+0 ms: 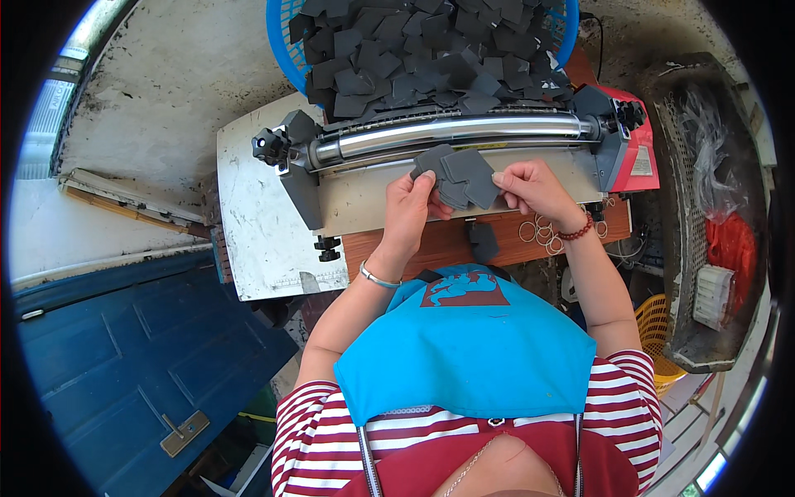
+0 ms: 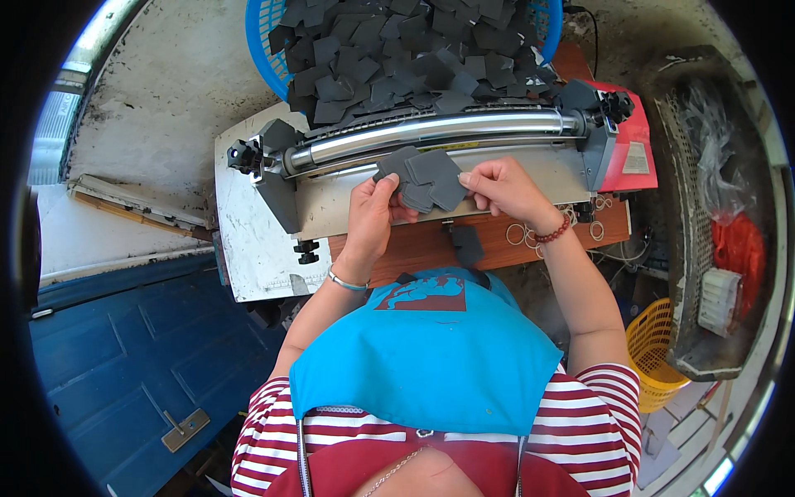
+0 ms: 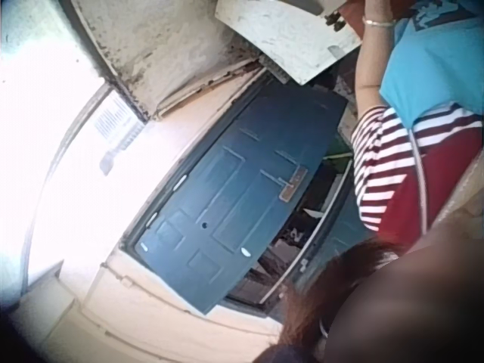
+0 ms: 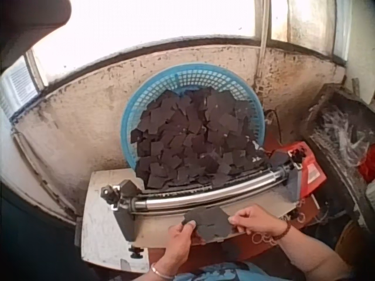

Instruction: The recorder is applying glue to small black leather or fabric shoe components using a roller machine and then stacking them.

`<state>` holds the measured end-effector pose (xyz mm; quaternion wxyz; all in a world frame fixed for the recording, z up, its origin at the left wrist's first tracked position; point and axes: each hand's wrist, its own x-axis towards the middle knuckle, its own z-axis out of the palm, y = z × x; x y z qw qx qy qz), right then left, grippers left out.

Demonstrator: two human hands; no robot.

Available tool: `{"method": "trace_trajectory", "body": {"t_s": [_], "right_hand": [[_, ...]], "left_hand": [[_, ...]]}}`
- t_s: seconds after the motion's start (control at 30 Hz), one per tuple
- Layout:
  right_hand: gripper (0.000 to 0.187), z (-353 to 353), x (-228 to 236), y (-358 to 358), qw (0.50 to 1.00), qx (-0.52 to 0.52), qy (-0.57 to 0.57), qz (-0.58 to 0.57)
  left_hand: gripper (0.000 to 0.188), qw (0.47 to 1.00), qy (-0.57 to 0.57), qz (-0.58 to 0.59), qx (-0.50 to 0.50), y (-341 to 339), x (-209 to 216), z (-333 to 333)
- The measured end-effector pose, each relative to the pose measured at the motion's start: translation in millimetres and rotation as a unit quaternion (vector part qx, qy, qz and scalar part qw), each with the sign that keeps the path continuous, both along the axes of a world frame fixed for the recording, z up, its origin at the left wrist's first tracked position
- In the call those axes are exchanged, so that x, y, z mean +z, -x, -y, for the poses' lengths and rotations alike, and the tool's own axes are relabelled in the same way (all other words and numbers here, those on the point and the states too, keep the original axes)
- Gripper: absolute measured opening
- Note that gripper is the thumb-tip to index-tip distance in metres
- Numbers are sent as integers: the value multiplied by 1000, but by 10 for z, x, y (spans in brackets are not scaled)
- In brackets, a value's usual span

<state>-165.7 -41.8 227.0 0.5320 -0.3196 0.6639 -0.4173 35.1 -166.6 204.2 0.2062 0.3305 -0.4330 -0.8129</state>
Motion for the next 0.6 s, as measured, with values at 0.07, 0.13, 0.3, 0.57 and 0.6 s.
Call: {"method": "trace_trajectory", "body": {"t_s": [0.07, 0.13, 0.3, 0.57, 0.6], "right_hand": [[35, -31, -38, 52, 1000, 4, 3, -3], [34, -30, -57, 49, 1000, 9, 6, -5], [36, -24, -80, -24, 999, 9, 25, -25], [39, -25, -100, 235, 986, -10, -109, -125], [40, 6, -107, 218, 982, -34, -100, -158]], "left_hand": [[24, 1000, 23, 14, -12, 12, 17, 4], [23, 999, 27, 10, -24, 32, 14, -3], [20, 999, 46, 23, -15, 79, 73, -28], [20, 995, 97, 36, -1, -3, 25, 58], [20, 995, 97, 36, -3, 13, 41, 44]]}}
